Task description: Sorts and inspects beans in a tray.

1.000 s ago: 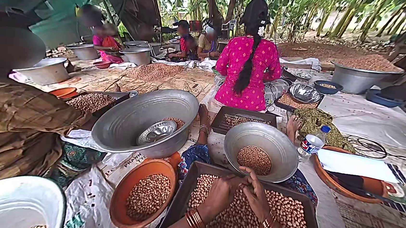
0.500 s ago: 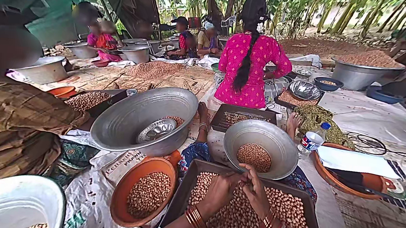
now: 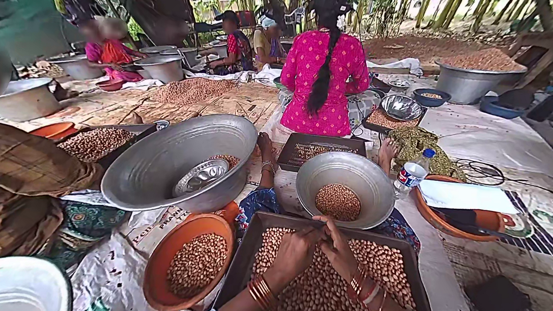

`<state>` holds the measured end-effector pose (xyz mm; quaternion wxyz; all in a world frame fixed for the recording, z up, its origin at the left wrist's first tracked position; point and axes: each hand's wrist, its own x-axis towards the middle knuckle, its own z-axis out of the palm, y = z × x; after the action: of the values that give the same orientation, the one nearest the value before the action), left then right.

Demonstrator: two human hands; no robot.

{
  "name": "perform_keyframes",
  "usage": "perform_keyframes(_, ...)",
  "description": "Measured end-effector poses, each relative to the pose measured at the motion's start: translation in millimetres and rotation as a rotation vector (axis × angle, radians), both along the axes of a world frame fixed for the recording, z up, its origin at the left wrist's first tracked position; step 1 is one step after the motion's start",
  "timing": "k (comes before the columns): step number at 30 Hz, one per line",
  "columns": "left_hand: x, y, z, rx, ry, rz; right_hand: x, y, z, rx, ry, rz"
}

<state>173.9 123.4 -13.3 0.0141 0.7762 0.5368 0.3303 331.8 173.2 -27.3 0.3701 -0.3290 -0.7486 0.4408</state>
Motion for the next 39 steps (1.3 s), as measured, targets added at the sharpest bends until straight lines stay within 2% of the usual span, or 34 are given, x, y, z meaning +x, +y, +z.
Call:
perform_keyframes(13, -3, 4, 0, -0.026, -0.096, -0.031, 5, 3, 9, -0.064, 0.106, -0.051)
perform_keyframes(19, -2, 3, -1, -0.048, -0.087, -0.029, 5, 3, 5, 0.053, 0.016, -0.033)
perform_keyframes(28, -4, 3, 3, -0.034, -0.089, -0.028, 3, 1, 5, 0.084, 0.011, -0.049)
perform_keyframes(39, -2, 0, 3, -0.002, 0.018, -0.004, 2, 1, 3, 0.060, -0.038, -0.027)
